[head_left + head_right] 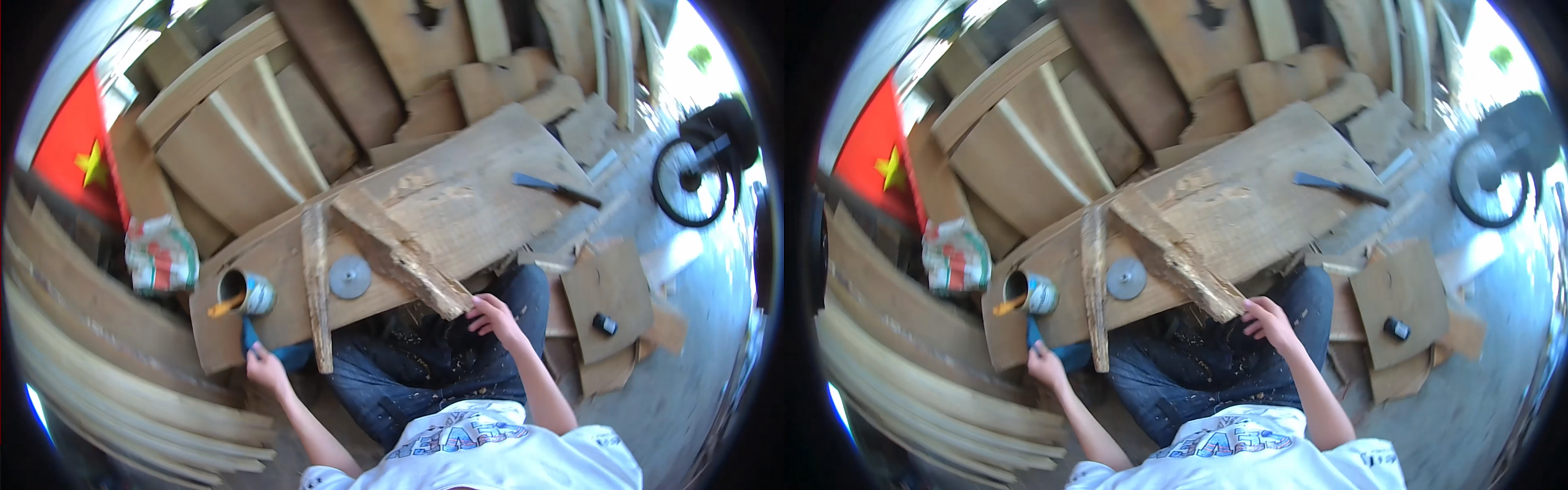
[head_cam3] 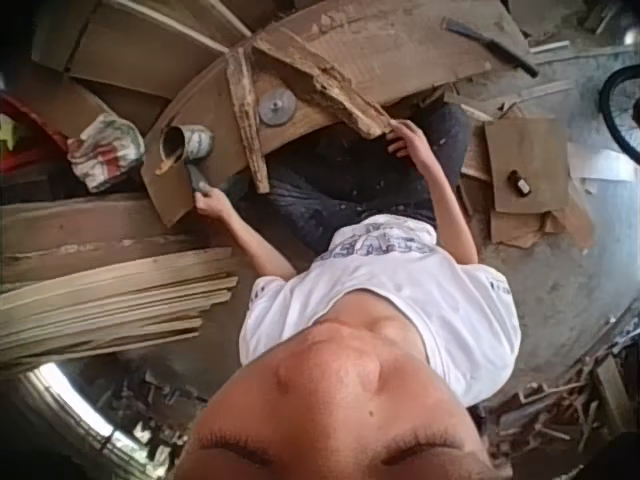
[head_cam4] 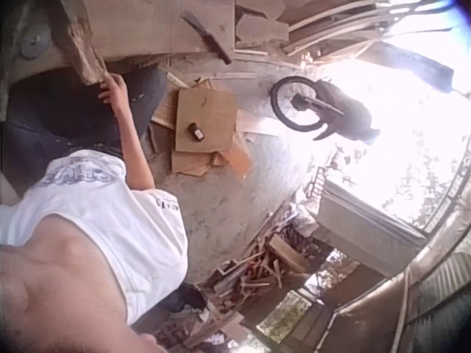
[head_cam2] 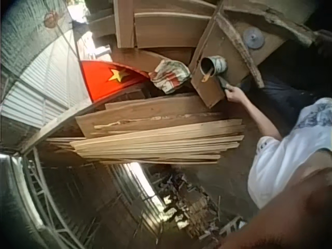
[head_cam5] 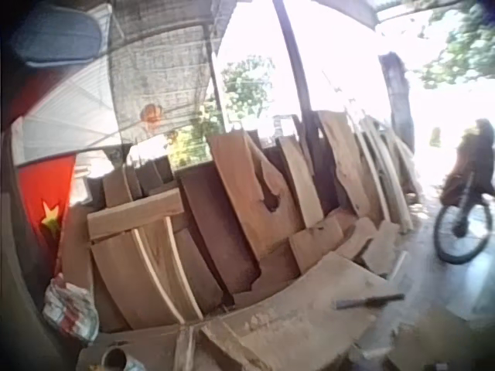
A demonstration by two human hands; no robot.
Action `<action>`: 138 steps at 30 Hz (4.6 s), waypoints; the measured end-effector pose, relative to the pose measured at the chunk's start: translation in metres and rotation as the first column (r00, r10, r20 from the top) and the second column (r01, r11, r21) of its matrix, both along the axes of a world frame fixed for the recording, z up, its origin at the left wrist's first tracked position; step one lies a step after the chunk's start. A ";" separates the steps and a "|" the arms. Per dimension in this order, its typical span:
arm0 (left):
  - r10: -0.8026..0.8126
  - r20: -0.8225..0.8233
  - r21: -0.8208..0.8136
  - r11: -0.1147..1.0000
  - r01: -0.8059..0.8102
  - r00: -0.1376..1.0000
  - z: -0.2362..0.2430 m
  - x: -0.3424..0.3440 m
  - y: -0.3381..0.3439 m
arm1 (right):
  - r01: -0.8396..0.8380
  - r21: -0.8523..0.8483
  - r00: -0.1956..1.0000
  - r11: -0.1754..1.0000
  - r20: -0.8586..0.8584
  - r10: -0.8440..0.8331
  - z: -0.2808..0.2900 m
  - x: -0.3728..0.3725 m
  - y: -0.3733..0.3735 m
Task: The person carves a piece of wood using a chisel and a wooden mallet, brushes it with a paintbrush, and sands it with a sanding disc. Afterward, the person wipes the wood with a cloth and resumes chiseling it with the chisel and mallet.
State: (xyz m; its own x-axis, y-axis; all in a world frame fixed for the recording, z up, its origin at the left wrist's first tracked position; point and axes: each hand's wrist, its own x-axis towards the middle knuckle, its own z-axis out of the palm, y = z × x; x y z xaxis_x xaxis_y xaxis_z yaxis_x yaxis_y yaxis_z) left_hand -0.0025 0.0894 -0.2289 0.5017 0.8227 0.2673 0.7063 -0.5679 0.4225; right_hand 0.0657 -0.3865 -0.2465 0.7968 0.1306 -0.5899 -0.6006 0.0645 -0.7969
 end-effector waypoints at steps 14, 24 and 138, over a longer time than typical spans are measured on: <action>-0.969 -0.038 0.245 -0.246 0.938 -0.244 0.143 0.129 -0.230 | 0.375 -0.441 0.444 0.815 0.858 0.260 0.092 0.003 0.019; -0.958 0.177 0.248 -0.177 0.952 -0.224 0.087 0.163 -0.229 | 0.275 -0.621 0.493 0.734 0.747 0.447 0.106 -0.032 -0.014; -0.418 0.442 -0.136 0.843 0.520 0.793 0.024 -0.042 -0.060 | -0.272 -0.578 0.650 0.770 0.480 0.589 -0.081 -0.047 0.108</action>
State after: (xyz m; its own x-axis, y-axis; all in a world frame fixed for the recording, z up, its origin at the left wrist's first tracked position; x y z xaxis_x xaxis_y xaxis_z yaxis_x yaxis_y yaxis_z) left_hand -0.0448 0.0290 -0.2053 0.7415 0.5743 0.3469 0.1313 -0.6313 0.7644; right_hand 0.0189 -0.2785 -0.3275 0.9012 0.4254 -0.0830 0.1576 -0.5000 -0.8516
